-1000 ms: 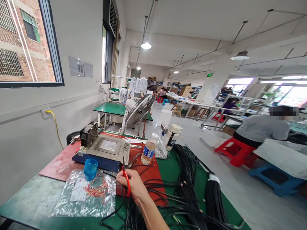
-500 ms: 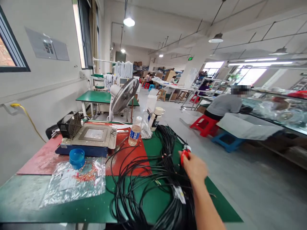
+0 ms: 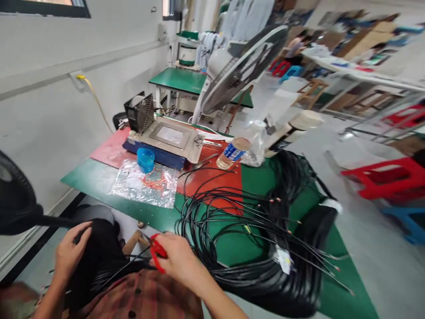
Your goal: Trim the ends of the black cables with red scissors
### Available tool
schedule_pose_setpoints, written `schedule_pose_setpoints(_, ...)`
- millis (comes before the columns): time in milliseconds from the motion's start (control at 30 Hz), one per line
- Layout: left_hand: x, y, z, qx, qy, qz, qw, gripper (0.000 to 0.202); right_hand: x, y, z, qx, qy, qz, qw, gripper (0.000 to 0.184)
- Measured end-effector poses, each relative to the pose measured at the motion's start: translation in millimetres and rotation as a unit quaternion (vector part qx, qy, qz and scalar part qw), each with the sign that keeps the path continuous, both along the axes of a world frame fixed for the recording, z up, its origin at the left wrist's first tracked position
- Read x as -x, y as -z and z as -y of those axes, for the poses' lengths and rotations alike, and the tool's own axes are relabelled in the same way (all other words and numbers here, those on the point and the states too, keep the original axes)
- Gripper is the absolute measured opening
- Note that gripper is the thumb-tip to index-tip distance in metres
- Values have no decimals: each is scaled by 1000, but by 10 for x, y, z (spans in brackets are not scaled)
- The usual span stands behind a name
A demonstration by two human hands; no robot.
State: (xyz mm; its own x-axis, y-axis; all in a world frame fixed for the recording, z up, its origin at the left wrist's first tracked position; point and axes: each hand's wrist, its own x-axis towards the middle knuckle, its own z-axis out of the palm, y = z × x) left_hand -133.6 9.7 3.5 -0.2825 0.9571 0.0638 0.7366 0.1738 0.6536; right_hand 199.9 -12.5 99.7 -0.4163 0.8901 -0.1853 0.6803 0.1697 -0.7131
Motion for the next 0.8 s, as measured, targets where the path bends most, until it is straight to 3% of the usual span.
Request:
schedule_pose_setpoints(100,-19,-138,296,0,17,-5,1000,32,519,418,-66,26,-77,30,996,16)
schedule_pose_setpoints(200,52,-264,616,20,-25,13,999,31,859,753,-104,64,-102,60,991,14)
schedule_pose_setpoints(300,103,-414,903,90,-94,107,986,33,1038,966,-100,92,-129,82,984,19)
schedule_pose_setpoints(367,56,-520,1052,167,-93,207,959,34,1071,1039,-92,103,-140,90,981,17)
schedule_pose_setpoints(467,-159,-639,1180,294,18,331,896,34,1025,1038,-96,105,-131,87,982,19)
schedule_pose_setpoints(567,-443,-651,1177,340,82,401,846,37,935,916,-102,98,-100,79,987,24)
schedule_pose_setpoints(700,-702,-540,1049,337,32,494,801,36,827,657,-82,119,-3,-23,993,17)
schedule_pose_setpoints(800,-792,-467,939,318,-67,588,741,30,773,504,-47,164,30,-121,979,14)
